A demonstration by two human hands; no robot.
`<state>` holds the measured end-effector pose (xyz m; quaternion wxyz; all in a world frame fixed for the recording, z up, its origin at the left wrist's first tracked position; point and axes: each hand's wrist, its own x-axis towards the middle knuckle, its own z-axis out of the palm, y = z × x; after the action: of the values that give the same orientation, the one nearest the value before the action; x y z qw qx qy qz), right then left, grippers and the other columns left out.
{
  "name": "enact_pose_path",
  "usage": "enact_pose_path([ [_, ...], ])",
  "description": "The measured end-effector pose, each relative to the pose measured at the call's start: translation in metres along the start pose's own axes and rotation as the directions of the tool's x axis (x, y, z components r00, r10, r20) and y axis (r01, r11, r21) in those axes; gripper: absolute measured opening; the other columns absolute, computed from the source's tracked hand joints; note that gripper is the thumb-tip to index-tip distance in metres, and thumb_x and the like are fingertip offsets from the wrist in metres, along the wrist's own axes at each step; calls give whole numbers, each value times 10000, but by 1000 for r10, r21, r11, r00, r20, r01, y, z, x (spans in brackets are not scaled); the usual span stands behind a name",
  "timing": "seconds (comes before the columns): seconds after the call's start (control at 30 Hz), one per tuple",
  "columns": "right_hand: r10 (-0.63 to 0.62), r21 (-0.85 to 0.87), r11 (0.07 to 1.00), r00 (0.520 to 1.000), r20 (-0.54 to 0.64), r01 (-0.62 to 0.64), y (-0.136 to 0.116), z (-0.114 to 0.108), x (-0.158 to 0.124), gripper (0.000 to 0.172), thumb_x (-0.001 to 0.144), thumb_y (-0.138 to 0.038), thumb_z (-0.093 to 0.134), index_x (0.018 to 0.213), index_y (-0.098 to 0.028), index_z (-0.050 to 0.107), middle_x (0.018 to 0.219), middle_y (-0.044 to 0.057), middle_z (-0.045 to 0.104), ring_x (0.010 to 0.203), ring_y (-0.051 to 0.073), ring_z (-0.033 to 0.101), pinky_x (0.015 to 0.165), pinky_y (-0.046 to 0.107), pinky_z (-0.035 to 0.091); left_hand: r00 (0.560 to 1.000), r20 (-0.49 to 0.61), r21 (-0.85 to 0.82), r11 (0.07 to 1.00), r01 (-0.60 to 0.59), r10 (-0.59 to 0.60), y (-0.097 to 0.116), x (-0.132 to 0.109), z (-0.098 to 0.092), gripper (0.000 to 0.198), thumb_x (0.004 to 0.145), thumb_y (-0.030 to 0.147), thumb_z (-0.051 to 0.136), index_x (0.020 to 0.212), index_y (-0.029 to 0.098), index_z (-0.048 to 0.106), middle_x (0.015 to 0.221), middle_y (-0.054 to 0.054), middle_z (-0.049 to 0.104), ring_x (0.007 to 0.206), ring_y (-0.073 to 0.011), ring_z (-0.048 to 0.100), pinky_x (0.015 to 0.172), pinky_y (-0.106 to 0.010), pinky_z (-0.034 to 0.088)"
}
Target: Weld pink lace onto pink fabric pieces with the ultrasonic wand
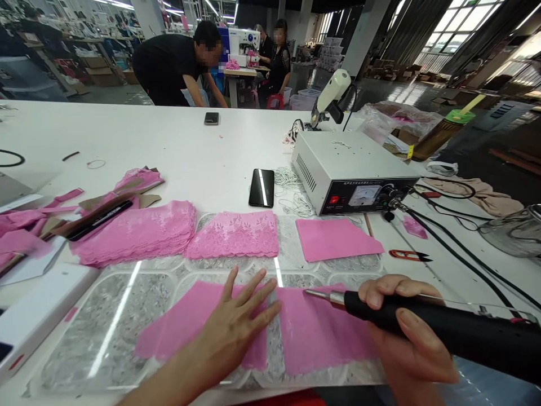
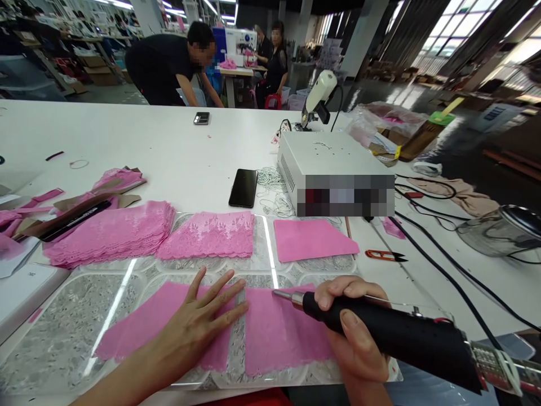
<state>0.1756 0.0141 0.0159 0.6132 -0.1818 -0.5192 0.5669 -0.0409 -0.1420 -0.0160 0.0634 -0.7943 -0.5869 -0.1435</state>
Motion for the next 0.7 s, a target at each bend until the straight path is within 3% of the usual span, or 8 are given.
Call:
enact_pose_path([
  [0.27,29,-17,999,999,44,-28,3,0,-3,125,787,-233,649,909,-205,637,820,7,601,611,132,563,566,337,519,1000,-15,4,1000,0,0,1,1,-3,561,876,42,523,1402,231,488,1516,-77,443,1506,-274,167,1197,-576,-14],
  [0.47,12,-24,1000,997,80,-10,3,1,1,107,782,-216,639,888,-209,636,798,4,599,591,130,562,553,335,523,999,-50,-14,1000,9,-10,1,-1,6,532,914,78,498,1422,238,478,1533,-72,420,1500,-293,184,1190,-610,25],
  [0.7,-67,-59,997,979,-192,56,-10,-20,15,140,665,-195,608,803,-193,637,739,-6,598,554,121,534,525,307,485,990,-140,1,1000,0,0,-2,-3,17,402,977,152,464,1356,251,552,1503,-60,467,1484,-280,242,1193,-610,49],
])
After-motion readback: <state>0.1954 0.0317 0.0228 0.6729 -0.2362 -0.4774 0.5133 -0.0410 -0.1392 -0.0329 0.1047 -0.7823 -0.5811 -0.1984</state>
